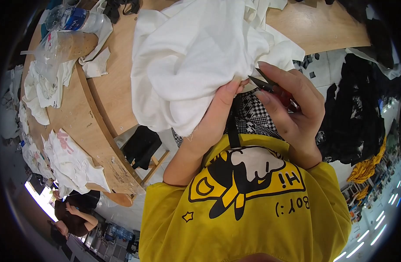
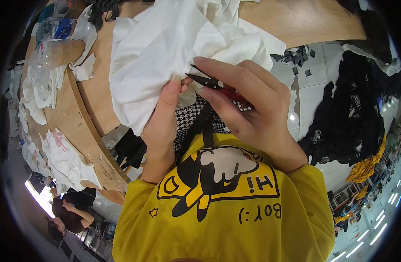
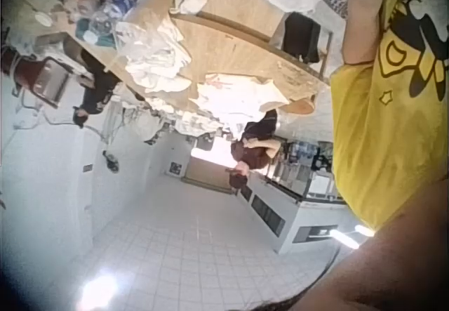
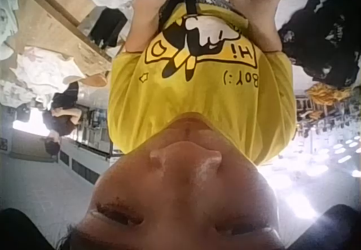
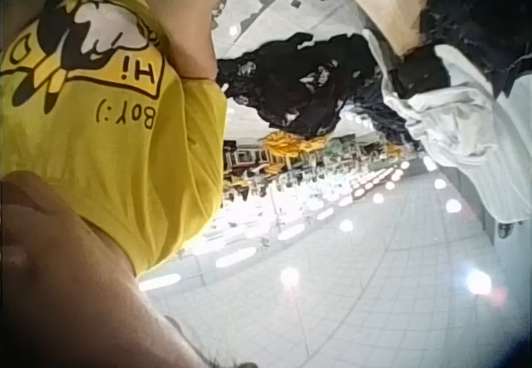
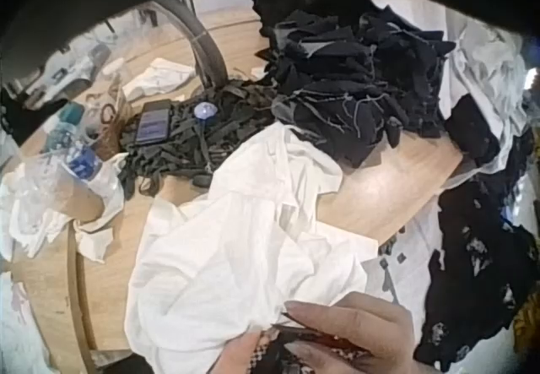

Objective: The recorder uses nippers to trim excess threads and finishing details from a white garment at a textile workbench.

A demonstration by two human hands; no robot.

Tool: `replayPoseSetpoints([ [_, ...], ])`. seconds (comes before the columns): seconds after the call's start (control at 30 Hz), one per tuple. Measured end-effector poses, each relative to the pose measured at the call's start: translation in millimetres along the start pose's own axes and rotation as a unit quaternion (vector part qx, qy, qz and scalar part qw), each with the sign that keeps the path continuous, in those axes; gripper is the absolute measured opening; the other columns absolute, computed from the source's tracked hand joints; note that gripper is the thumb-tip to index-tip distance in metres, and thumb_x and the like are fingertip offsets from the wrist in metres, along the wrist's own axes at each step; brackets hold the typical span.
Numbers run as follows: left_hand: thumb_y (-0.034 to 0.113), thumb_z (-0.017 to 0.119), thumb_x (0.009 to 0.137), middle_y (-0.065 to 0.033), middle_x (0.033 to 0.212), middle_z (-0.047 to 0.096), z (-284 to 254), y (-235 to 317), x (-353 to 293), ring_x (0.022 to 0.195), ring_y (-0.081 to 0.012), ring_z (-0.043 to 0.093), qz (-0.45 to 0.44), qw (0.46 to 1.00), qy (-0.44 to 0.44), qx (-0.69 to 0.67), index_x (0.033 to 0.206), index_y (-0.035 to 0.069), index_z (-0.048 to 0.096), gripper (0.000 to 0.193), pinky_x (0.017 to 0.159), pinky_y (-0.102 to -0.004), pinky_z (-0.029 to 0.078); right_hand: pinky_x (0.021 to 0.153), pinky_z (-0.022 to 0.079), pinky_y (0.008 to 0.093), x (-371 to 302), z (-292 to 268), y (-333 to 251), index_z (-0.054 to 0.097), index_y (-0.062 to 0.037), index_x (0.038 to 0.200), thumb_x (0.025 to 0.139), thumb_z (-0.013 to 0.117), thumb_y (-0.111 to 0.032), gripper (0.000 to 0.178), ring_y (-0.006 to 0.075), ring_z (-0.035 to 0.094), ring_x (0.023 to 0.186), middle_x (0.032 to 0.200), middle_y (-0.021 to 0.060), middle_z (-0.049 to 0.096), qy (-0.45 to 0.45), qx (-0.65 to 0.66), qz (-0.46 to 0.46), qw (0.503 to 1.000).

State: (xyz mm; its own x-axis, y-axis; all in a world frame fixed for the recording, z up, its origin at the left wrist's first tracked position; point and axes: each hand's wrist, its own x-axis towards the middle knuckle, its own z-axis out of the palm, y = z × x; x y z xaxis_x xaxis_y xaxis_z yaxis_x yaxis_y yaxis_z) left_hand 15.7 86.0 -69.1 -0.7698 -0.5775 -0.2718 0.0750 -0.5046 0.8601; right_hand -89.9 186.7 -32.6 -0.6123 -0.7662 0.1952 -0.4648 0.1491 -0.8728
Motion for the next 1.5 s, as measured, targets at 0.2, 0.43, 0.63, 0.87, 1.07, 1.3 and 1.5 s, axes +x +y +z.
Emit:
replayPoseSetpoints([
  [0.2,0.008,0.049,0.083,-0.0079,0.096,0.055,3,9,0,0.086,-0.0128,0.053,0.144,0.986,-0.031,0.08,0.102,-0.003,0.05,0.023,0.074,-0.0224,0.043,0.044,0.035,0.0202,0,1,1,0.059,-0.0042,0.096,0.063,0.062,0.003,0.035,0.0105,0.044,0.047,0.058,0.0038,0.048,0.006,-0.013,-0.003,1.0],
  [0.43,0.008,0.049,0.082,-0.0077,0.098,0.054,4,9,-1,0.086,-0.0133,0.053,0.145,0.987,-0.037,0.054,0.105,-0.003,0.048,0.025,0.076,-0.0232,0.043,0.043,0.035,0.0205,-1,0,2,0.059,-0.0045,0.095,0.061,0.063,0.003,0.035,0.0111,0.044,0.046,0.056,0.0036,0.047,0.01,-0.032,-0.034,0.999],
  [0.63,0.008,0.05,0.082,-0.0071,0.097,0.055,4,10,0,0.085,-0.0124,0.053,0.148,0.987,-0.032,0.057,0.103,-0.003,0.049,0.024,0.075,-0.0222,0.043,0.043,0.026,0.0174,-2,5,6,0.058,0.002,0.095,0.059,0.064,0.003,0.036,0.0057,0.036,0.047,0.057,0.0009,0.046,0.023,-0.028,-0.06,0.998],
  [0.87,0.008,0.051,0.081,-0.0065,0.093,0.056,5,9,-2,0.083,-0.0118,0.054,0.13,0.99,-0.018,0.051,0.101,-0.002,0.051,0.022,0.075,-0.0221,0.043,0.043,0.027,0.0171,-3,5,7,0.058,0.0024,0.095,0.059,0.064,0.004,0.036,0.0055,0.037,0.048,0.058,0.0015,0.047,0.021,-0.023,-0.066,0.997],
  [1.07,0.007,0.051,0.081,-0.0062,0.09,0.057,7,9,-3,0.081,-0.0119,0.054,0.082,0.996,0.026,0.038,0.098,-0.002,0.053,0.02,0.073,-0.0217,0.044,0.043,0.027,0.0169,-3,5,6,0.058,0.0024,0.095,0.059,0.064,0.004,0.037,0.0057,0.037,0.048,0.058,0.0018,0.047,0.016,-0.035,-0.066,0.997],
  [1.3,0.006,0.049,0.082,-0.0063,0.095,0.055,5,6,-5,0.083,-0.0117,0.053,0.085,0.996,0.006,0.015,0.102,-0.002,0.051,0.022,0.073,-0.0216,0.044,0.043,0.028,0.0169,-2,5,7,0.058,0.0024,0.095,0.058,0.064,0.005,0.037,0.0063,0.039,0.048,0.059,0.0026,0.048,0.025,-0.037,-0.087,0.995],
  [1.5,0.005,0.048,0.082,-0.0071,0.097,0.054,3,7,-3,0.085,-0.0126,0.053,0.133,0.99,-0.026,0.041,0.103,-0.003,0.049,0.023,0.075,-0.022,0.044,0.043,0.028,0.0169,-2,5,8,0.058,0.0026,0.094,0.057,0.064,0.006,0.038,0.0067,0.04,0.049,0.06,0.0037,0.05,0.024,-0.042,-0.099,0.994],
])
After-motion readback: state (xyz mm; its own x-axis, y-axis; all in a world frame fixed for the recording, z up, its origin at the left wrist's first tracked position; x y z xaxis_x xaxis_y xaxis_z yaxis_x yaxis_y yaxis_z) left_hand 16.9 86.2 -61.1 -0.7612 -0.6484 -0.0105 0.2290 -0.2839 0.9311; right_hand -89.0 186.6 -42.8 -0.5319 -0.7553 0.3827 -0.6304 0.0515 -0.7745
